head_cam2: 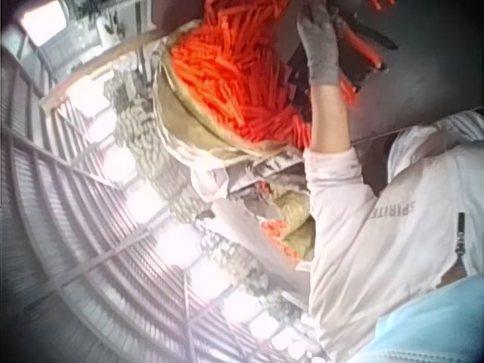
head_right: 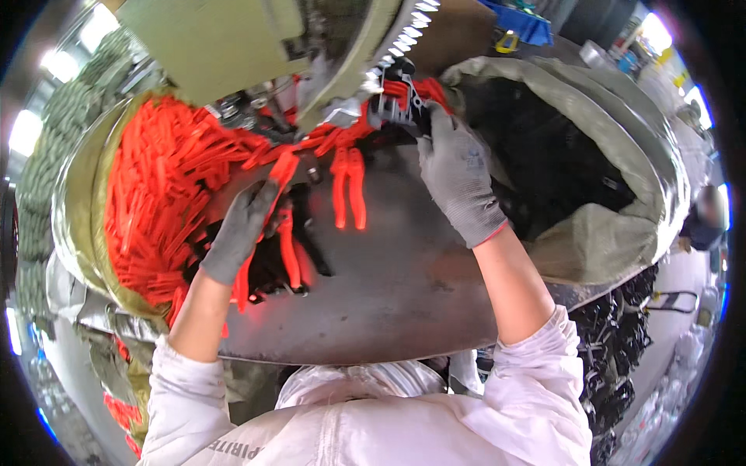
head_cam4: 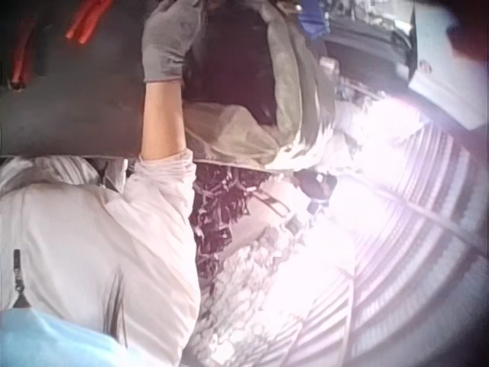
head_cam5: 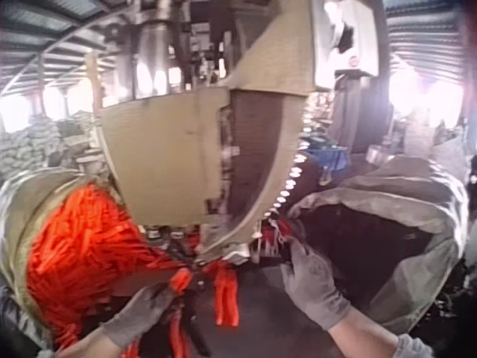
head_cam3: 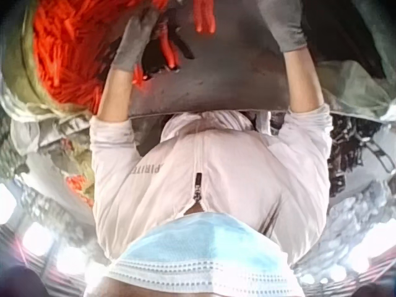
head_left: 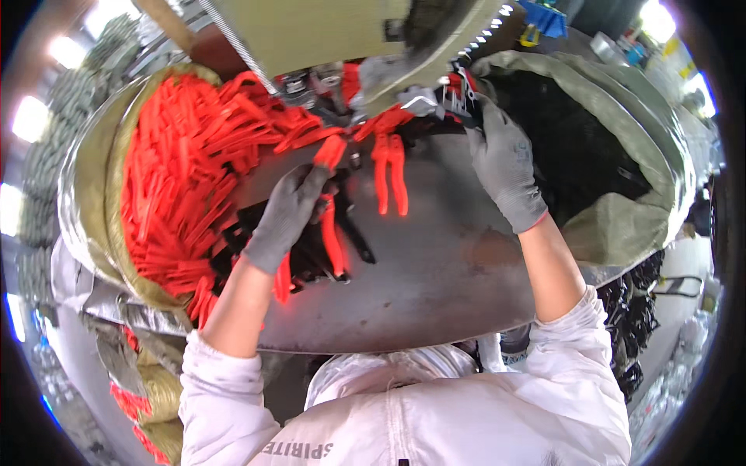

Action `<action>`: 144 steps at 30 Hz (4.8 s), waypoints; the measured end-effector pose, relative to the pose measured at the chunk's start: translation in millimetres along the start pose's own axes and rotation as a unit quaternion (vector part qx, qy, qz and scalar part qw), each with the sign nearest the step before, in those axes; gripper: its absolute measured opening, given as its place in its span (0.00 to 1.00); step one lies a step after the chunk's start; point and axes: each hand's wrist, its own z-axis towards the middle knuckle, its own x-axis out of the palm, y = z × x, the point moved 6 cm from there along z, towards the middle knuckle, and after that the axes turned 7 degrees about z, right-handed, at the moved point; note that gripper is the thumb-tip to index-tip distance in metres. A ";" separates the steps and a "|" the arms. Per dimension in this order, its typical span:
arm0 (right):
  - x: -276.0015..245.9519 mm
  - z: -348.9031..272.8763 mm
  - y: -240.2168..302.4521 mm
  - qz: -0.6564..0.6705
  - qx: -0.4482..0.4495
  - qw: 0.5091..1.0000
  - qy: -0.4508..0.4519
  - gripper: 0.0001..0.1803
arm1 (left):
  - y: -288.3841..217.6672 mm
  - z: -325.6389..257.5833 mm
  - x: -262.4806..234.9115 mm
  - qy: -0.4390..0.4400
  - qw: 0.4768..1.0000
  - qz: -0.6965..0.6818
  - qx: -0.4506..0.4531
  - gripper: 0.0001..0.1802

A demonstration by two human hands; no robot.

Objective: The person assembles red and black plastic handle components using an assembly press machine.

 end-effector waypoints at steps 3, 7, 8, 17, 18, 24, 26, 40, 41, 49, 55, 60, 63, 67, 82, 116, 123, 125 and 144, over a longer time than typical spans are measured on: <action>37.0 -0.6 3.2 0.001 0.139 0.982 0.126 0.31 | -9.8 8.8 3.0 0.012 1.000 -0.024 0.004 0.21; 49.6 -0.5 13.5 0.183 0.253 0.938 0.151 0.32 | -22.8 17.9 12.5 0.058 0.997 -0.052 -0.003 0.19; 57.0 -5.4 17.3 0.364 0.330 0.856 0.163 0.32 | -24.6 19.4 14.8 0.076 0.997 -0.034 -0.007 0.19; 81.6 -15.6 71.3 0.548 0.380 0.709 0.229 0.33 | -29.4 21.1 12.0 0.068 0.995 -0.059 -0.046 0.15; 86.3 -17.7 73.1 0.540 0.388 0.707 0.242 0.33 | -29.9 21.0 12.9 0.065 0.995 -0.058 -0.052 0.15; 92.9 -17.6 70.6 0.532 0.385 0.721 0.222 0.32 | -30.1 22.9 12.4 0.055 0.998 -0.029 -0.024 0.13; 95.8 -14.1 70.3 0.543 0.364 0.728 0.206 0.31 | -23.7 28.5 9.0 0.030 0.998 -0.031 -0.036 0.13; 106.5 -39.4 62.6 0.537 0.374 0.717 0.239 0.28 | 51.6 -29.7 -162.8 -0.205 0.665 0.718 0.018 0.05; 106.5 -40.6 62.0 0.527 0.388 0.718 0.237 0.28 | 70.1 -32.2 -166.4 -0.181 0.657 0.732 0.008 0.07; 90.5 -32.4 62.7 0.476 0.387 0.741 0.272 0.30 | 34.2 -37.9 -157.3 -0.225 0.763 0.599 0.090 0.15; 95.6 -47.2 61.2 0.478 0.424 0.705 0.307 0.30 | -14.4 -34.4 -97.4 -0.117 0.939 0.320 0.043 0.19; 99.5 -50.1 62.5 0.501 0.428 0.689 0.302 0.29 | -57.3 -26.7 -29.2 -0.020 0.931 0.302 0.203 0.18; 101.6 -56.0 69.8 0.500 0.451 0.677 0.297 0.27 | -55.0 -16.8 13.1 0.074 0.980 0.128 0.135 0.18; 88.1 -47.7 63.9 0.396 0.225 0.848 0.269 0.21 | -46.3 -0.3 41.3 0.062 0.976 0.110 0.177 0.17; 58.7 -20.5 19.2 0.473 0.350 0.784 0.197 0.28 | -33.2 13.7 19.1 0.063 0.997 -0.053 -0.007 0.18; 87.7 -27.8 70.9 0.490 0.386 0.719 0.306 0.30 | 44.3 -5.7 -159.6 -0.156 0.807 0.566 0.072 0.21; 99.8 -43.3 69.4 0.516 0.408 0.693 0.295 0.28 | -39.7 -26.4 -90.5 -0.089 0.928 0.344 0.107 0.24; 104.1 -48.4 63.4 0.525 0.424 0.686 0.274 0.26 | -67.9 -27.0 -58.2 -0.047 0.909 0.349 0.223 0.22; -23.8 -128.2 -41.4 0.299 0.415 0.853 -0.106 0.11 | -8.7 10.9 2.5 -0.010 0.998 -0.055 -0.031 0.20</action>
